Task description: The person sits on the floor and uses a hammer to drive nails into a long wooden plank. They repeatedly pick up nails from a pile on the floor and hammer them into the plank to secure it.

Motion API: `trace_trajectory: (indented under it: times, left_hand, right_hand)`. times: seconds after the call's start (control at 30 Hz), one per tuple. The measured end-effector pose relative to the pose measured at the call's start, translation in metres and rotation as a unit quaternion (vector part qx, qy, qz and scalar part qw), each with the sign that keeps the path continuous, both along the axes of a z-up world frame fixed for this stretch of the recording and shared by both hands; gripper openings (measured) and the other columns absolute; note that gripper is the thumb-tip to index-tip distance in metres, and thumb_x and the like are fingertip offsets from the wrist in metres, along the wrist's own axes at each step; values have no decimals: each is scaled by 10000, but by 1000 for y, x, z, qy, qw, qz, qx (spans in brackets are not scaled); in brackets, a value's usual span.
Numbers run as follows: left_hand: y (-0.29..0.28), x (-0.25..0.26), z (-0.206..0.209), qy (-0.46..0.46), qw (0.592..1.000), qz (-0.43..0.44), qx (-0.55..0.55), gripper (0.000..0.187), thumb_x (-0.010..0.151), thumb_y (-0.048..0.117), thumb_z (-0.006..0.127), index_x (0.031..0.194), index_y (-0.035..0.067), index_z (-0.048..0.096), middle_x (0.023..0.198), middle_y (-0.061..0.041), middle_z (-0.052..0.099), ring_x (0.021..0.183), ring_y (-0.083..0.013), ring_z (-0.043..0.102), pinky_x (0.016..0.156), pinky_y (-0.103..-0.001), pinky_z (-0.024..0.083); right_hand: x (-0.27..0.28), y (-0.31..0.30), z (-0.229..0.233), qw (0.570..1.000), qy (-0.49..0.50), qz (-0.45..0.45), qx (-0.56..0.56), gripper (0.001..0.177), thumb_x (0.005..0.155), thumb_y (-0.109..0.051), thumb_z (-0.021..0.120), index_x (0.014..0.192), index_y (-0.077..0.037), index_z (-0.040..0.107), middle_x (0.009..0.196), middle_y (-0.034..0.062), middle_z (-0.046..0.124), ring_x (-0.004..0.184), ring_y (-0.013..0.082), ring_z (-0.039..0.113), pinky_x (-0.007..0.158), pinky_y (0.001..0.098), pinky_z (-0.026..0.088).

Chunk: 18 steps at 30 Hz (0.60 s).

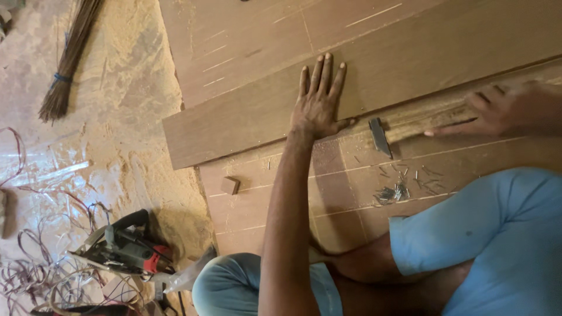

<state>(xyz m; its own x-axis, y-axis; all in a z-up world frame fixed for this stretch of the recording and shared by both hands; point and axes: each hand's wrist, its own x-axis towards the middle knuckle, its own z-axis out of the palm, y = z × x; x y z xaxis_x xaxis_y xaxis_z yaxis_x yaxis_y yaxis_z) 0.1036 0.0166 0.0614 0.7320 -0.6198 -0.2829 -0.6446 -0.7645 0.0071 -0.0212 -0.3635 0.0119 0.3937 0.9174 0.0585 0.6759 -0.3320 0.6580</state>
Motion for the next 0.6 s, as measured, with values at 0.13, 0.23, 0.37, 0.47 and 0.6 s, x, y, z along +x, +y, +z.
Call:
trace_trajectory:
  times: [0.13, 0.23, 0.37, 0.47, 0.6]
  left_hand:
    - [-2, 0, 7, -1, 999, -10, 52, 1279, 778, 911, 551, 1658, 156, 10, 1725, -186, -51, 1605, -320, -49, 1310, -546, -14]
    - [-1, -1, 5, -21, 997, -24, 71, 1247, 819, 905, 491, 1683, 124, 43, 1726, -207, -16, 1608, -344, -17, 1304, -537, 5]
    - [8, -3, -15, -45, 997, -60, -8, 1108, 898, 888, 359, 1641, 94, 146, 1708, -221, 107, 1598, -359, 90, 1308, -502, 69]
    - [13, -5, -34, -67, 994, -85, -13, 1042, 948, 840, 299, 1626, 55, 204, 1691, -244, 170, 1591, -369, 139, 1309, -488, 97]
    - [14, -5, -48, -103, 988, -111, -4, 966, 1047, 771, 241, 1633, 2, 234, 1693, -281, 184, 1602, -391, 151, 1331, -506, 104]
  right_hand:
    - [5, -7, -13, 1000, -12, 6, 28, 697, 1001, -348, 482, 1625, -474, 197, 862, 143, 636, 733, 236, 660, 625, 342, 630]
    - [-14, -2, -11, 994, 102, -31, -1, 733, 987, -339, 504, 1645, -460, 207, 803, 74, 604, 617, 158, 589, 489, 283, 562]
    - [-51, 12, -1, 964, 216, -114, 109, 749, 949, -267, 585, 1640, -311, 300, 749, 45, 573, 554, 123, 525, 394, 260, 468]
    - [-57, 28, 16, 917, 255, -228, 205, 695, 990, -210, 623, 1616, -159, 326, 703, -1, 571, 582, 80, 513, 432, 246, 447]
    - [-68, 67, 60, 763, 346, -236, 492, 750, 970, -175, 614, 1646, -135, 292, 823, 130, 660, 616, 155, 589, 508, 306, 508]
